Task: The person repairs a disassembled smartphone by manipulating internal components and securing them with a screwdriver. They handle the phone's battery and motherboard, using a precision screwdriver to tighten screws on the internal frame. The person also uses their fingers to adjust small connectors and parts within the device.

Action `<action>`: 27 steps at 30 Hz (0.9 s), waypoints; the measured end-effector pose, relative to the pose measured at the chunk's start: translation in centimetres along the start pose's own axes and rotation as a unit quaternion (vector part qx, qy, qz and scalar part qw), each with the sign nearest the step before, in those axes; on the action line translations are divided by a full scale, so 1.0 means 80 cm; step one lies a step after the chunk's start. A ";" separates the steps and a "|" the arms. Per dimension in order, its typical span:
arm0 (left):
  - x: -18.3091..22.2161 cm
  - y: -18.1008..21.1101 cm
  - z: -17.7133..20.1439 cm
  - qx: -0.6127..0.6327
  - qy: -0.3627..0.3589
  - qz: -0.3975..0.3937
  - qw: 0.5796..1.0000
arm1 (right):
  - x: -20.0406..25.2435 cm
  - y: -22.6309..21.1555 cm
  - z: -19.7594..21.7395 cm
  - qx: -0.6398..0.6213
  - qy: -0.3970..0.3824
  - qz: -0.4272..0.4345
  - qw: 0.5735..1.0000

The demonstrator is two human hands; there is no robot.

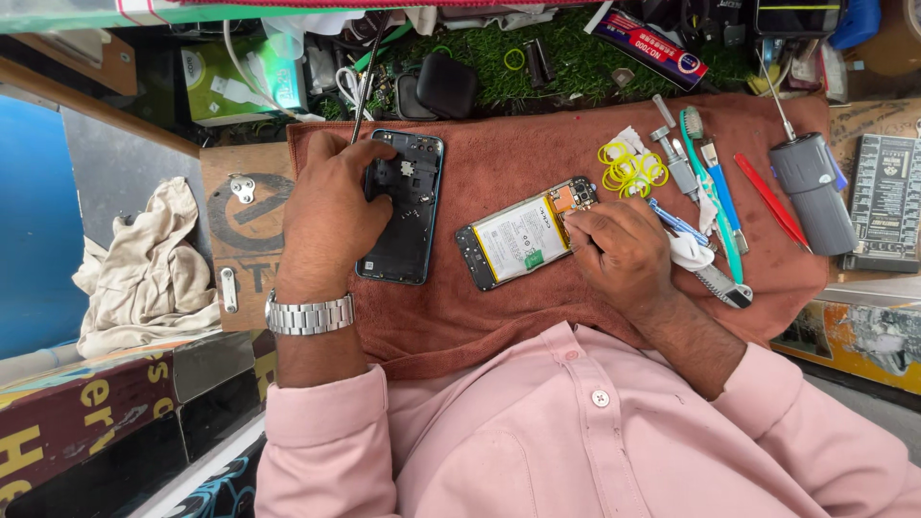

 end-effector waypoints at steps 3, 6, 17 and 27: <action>0.002 -0.003 0.001 0.016 0.041 -0.048 0.998 | -0.001 0.000 0.000 0.000 -0.001 -0.004 1.000; 0.002 -0.007 0.004 0.074 0.018 -0.058 0.995 | -0.001 0.000 0.000 -0.001 0.000 0.000 1.000; 0.003 0.017 -0.002 0.309 -0.035 -0.076 0.947 | 0.004 0.005 0.005 -0.055 0.030 -0.033 0.997; 0.023 0.148 -0.086 0.393 -0.081 -0.271 0.875 | 0.044 0.015 0.027 -0.667 -0.012 -0.393 0.633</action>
Point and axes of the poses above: each hand's wrist, its own x-axis away from the middle knuckle, its own z-axis out of the back of the hand, y = z × x, the point moved 2 cm from there along -x, towards the middle knuckle
